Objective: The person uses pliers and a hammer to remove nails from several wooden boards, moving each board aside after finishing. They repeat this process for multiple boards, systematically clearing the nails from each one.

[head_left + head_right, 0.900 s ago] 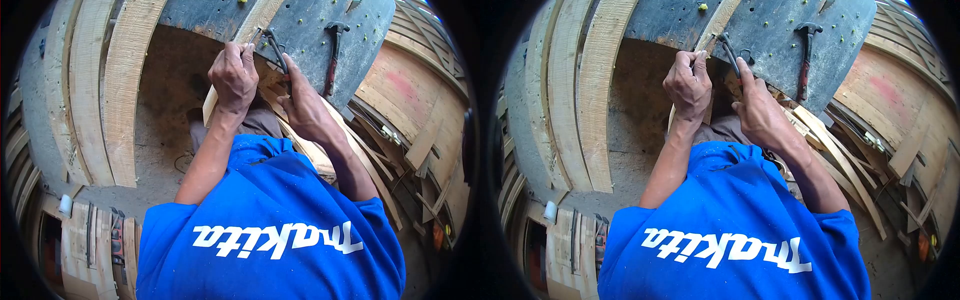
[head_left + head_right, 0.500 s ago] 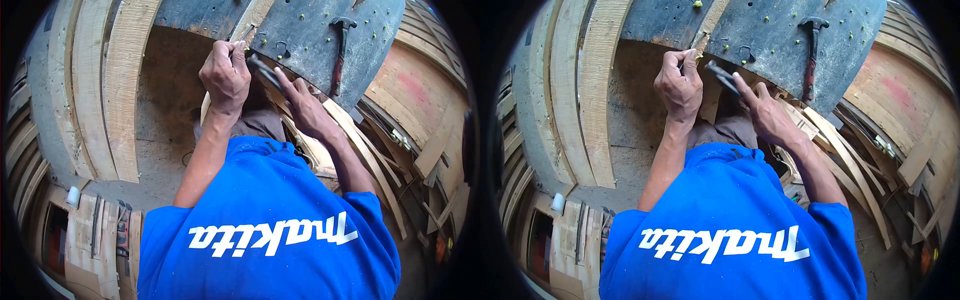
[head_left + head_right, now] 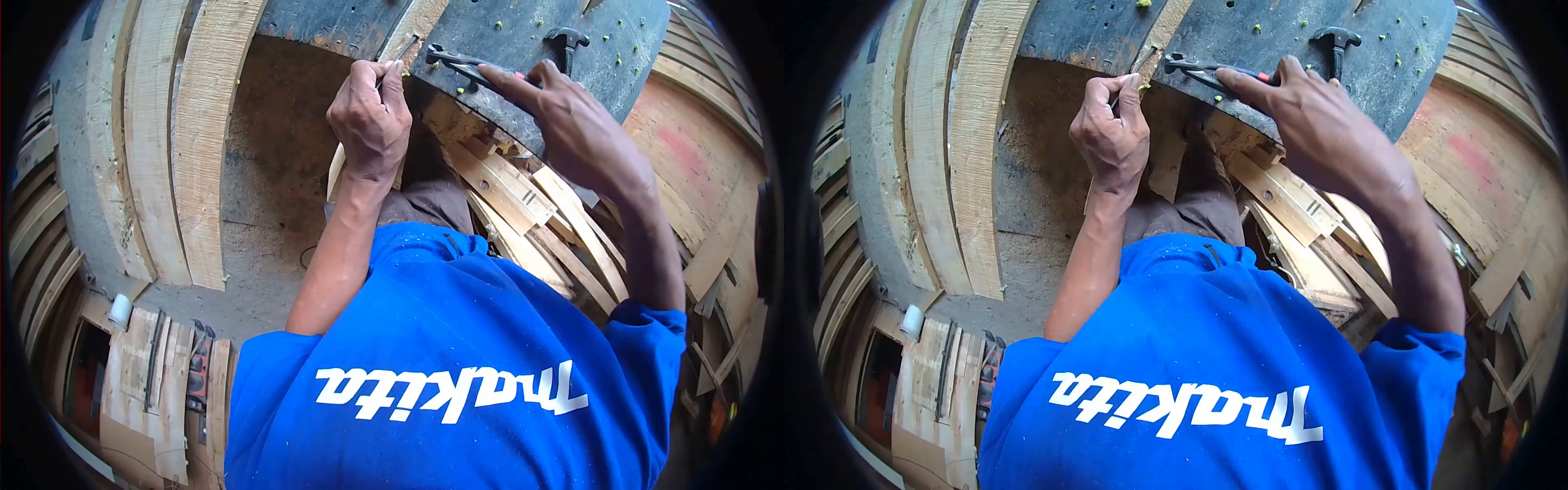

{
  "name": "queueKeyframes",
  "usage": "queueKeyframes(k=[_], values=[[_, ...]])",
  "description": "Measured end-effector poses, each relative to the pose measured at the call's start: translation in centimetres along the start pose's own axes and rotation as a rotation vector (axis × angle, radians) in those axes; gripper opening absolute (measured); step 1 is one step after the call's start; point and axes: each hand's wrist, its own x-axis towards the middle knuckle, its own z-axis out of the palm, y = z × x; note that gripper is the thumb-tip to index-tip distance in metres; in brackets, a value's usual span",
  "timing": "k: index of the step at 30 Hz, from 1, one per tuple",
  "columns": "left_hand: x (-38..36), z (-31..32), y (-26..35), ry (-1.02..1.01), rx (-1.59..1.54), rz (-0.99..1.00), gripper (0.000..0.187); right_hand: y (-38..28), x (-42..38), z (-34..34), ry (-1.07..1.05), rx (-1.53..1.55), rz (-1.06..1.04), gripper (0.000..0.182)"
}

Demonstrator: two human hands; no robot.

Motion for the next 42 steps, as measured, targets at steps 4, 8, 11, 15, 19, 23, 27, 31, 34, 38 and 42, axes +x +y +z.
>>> queueKeyframes(k=[4,8,11,15,19,23,27,31,34,38,42], values=[[0.0,-0.1,0.1,-0.001,0.006,-0.018,0.021,0.0,1.2,-1.6,-0.037,-0.033,-0.012,0.069],[0.1,-0.2,0.0,0.013,-0.043,-0.003,0.019,-0.6,1.9,-2.6,-0.136,-0.030,0.060,0.070],[-0.1,-0.3,0.1,-0.012,-0.032,-0.026,0.020,-0.5,2.0,-3.1,-0.181,0.015,0.076,0.072],[-0.1,-0.2,0.2,-0.008,-0.022,-0.002,0.020,0.5,2.6,-3.8,-0.224,0.123,0.021,0.075],[-0.1,-0.2,0.0,-0.001,-0.020,0.006,0.020,1.2,3.2,-3.9,-0.205,0.156,-0.047,0.078],[0.0,-0.4,0.5,-0.023,-0.019,-0.017,0.019,0.8,3.4,-4.5,-0.348,0.204,0.083,0.080],[0.2,-0.4,0.6,-0.022,-0.038,-0.039,0.018,0.1,2.5,-3.7,-0.264,0.260,0.037,0.080],[-0.1,-0.3,0.7,-0.030,-0.037,-0.031,0.017,-0.2,1.7,-2.9,-0.271,0.164,0.078,0.082],[0.0,-0.3,0.7,-0.046,-0.022,-0.050,0.017,-0.1,1.9,-2.5,-0.256,0.177,0.060,0.083],[0.0,-0.3,0.6,-0.041,-0.031,-0.044,0.016,-0.5,2.5,-4.2,-0.336,0.144,0.094,0.083],[0.0,-0.4,0.9,-0.042,-0.033,-0.041,0.016,-0.6,3.0,-5.2,-0.415,0.171,0.107,0.083]])
